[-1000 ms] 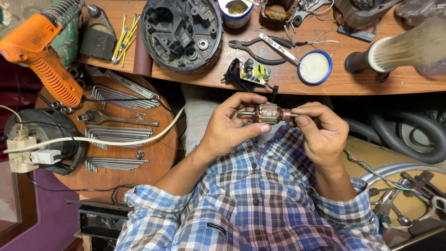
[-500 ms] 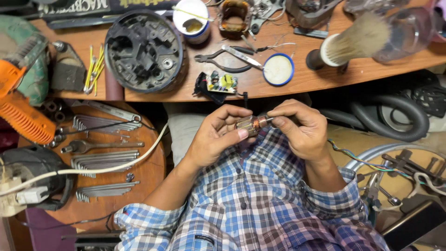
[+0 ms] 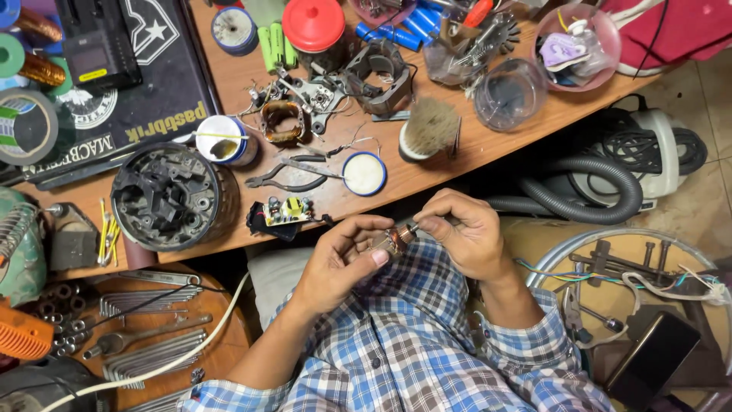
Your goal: Cleaning and scraping residue from an electric motor's armature using a utility knife.
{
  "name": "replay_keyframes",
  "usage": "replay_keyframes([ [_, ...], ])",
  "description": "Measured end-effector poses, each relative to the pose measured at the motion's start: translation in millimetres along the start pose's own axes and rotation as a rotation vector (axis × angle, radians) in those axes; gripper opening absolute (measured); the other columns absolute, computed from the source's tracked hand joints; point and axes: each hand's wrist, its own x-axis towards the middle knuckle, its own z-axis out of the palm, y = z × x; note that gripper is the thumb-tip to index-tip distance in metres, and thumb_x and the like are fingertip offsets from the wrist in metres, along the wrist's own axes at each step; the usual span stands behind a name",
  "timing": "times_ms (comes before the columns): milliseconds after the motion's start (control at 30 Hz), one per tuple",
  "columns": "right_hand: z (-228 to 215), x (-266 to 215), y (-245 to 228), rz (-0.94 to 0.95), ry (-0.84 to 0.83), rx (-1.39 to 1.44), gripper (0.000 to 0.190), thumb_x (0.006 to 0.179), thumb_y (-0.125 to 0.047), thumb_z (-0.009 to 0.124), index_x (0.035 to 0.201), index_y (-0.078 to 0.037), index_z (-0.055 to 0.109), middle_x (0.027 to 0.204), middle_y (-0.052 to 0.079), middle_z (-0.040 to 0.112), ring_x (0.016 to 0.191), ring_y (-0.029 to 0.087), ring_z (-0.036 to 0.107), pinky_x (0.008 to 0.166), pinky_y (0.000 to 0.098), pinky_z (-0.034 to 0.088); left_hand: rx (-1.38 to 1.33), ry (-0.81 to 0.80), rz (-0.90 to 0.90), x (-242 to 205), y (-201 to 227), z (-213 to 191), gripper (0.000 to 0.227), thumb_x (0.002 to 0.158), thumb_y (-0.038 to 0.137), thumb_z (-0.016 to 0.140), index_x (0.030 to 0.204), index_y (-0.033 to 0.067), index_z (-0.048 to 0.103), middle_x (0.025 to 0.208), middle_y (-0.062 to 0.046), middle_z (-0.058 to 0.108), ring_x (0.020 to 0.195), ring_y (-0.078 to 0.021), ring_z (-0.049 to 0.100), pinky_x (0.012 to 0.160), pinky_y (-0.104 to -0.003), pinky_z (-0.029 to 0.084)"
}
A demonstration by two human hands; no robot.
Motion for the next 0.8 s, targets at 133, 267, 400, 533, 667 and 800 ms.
replay_keyframes([
  [133,-11,5,-2,-0.027,0.004,0.034,0.016,0.097,-0.009,0.072,0.086,0.002,0.077,0.070,0.010,0.065,0.059,0.014,0.052,0.055,0.0282,0.047,0.014,-0.093,-0.076,14,12,20,0.047,0.088,0.006,0.071,0.130,-0.0099,0.058,0.107,-0.020,0.072,0.098,-0.0184,0.070,0.085,-0.032,0.059],
  [267,-25,13,-1,-0.001,-0.009,0.050,0.015,0.097,-0.008,0.072,0.087,0.001,0.078,0.071,0.009,0.067,0.061,0.013,0.054,0.057,0.0269,0.047,-0.035,-0.083,-0.062,23,9,28,0.045,0.085,0.001,0.069,0.128,-0.0119,0.059,0.103,-0.019,0.072,0.094,-0.0176,0.070,0.079,-0.029,0.059],
  [400,-40,23,2,0.019,-0.019,0.071,0.014,0.091,-0.011,0.080,0.087,0.001,0.077,0.073,0.009,0.067,0.065,0.011,0.055,0.058,0.0265,0.048,-0.030,-0.031,-0.051,27,2,26,0.047,0.080,-0.005,0.073,0.125,-0.0132,0.061,0.102,-0.020,0.072,0.091,-0.0180,0.071,0.075,-0.028,0.060],
  [533,-66,23,26,0.070,0.012,0.024,0.021,0.095,-0.010,0.077,0.076,-0.002,0.072,0.066,0.007,0.059,0.062,0.009,0.047,0.055,0.0250,0.044,-0.055,0.038,-0.055,31,-12,17,0.051,0.074,-0.012,0.077,0.122,-0.0134,0.061,0.101,-0.020,0.070,0.087,-0.0196,0.072,0.072,-0.028,0.063],
  [667,-68,39,18,0.079,0.114,-0.054,0.025,0.091,0.000,0.079,0.115,0.006,0.075,0.092,0.013,0.071,0.083,0.013,0.068,0.074,0.0287,0.059,-0.021,0.097,-0.037,32,-18,14,0.051,0.069,-0.015,0.080,0.117,-0.0131,0.063,0.100,-0.016,0.068,0.087,-0.0169,0.070,0.076,-0.030,0.064],
  [800,-83,47,22,0.005,0.183,-0.302,0.012,0.096,0.000,0.076,0.107,0.004,0.077,0.088,0.013,0.064,0.079,0.016,0.061,0.069,0.0303,0.053,-0.015,0.143,-0.034,36,-16,17,0.049,0.070,-0.015,0.079,0.116,-0.0130,0.062,0.097,-0.016,0.066,0.085,-0.0166,0.069,0.076,-0.030,0.065],
])
